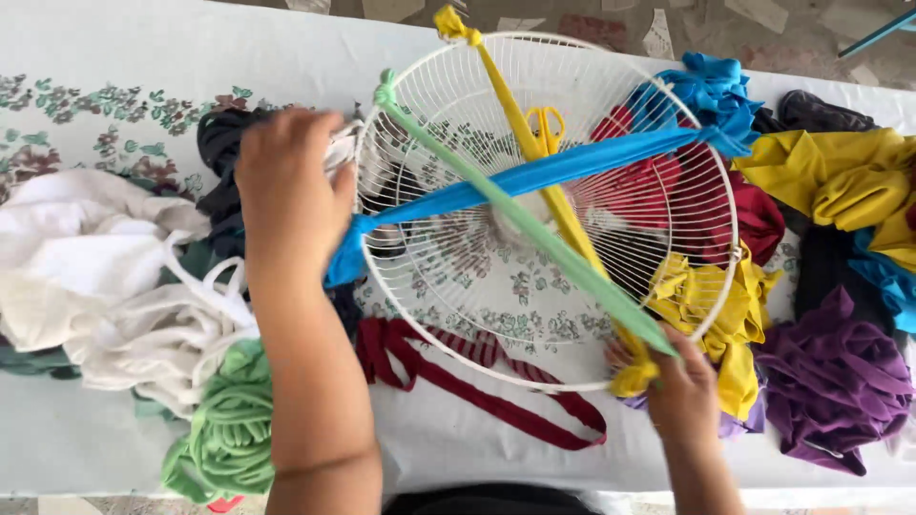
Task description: Tying and weaving strips of colorful fabric onto a metal fan guard to create a handmade rug.
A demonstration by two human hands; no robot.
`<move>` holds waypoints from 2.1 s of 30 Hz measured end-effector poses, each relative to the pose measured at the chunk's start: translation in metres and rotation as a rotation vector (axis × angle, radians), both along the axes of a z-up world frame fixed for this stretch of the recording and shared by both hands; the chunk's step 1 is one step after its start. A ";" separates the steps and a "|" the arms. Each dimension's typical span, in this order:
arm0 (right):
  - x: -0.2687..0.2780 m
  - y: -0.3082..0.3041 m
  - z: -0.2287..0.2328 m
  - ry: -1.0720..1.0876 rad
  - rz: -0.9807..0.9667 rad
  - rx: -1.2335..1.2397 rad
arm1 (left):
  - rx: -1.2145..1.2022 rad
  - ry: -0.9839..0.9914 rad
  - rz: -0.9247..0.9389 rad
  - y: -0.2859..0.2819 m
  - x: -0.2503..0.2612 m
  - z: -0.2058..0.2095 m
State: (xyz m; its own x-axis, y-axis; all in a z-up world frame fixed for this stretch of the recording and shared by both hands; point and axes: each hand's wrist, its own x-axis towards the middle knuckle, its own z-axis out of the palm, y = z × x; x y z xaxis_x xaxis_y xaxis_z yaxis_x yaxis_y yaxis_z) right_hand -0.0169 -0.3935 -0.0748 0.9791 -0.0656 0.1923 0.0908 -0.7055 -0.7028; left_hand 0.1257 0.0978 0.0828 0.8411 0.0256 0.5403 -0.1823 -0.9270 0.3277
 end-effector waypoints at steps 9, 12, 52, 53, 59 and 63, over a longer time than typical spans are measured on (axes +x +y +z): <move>0.001 0.077 0.039 0.291 0.006 1.089 | -0.485 1.111 -0.884 -0.203 -0.150 -0.109; 0.007 0.069 0.083 0.413 0.094 0.364 | -1.119 1.485 -0.611 -0.221 -0.139 -0.158; 0.028 0.058 0.025 -0.466 0.223 -0.271 | 0.022 0.195 0.168 0.093 0.099 -0.037; 0.027 0.062 0.024 -0.446 0.194 -0.294 | 0.089 0.297 0.189 0.092 0.082 -0.009; 0.023 0.097 0.044 -0.443 0.199 -0.323 | 0.445 0.584 0.257 0.074 0.012 0.030; 0.013 0.105 0.055 -0.382 0.278 -0.352 | -0.161 0.404 -0.126 -0.044 -0.073 0.001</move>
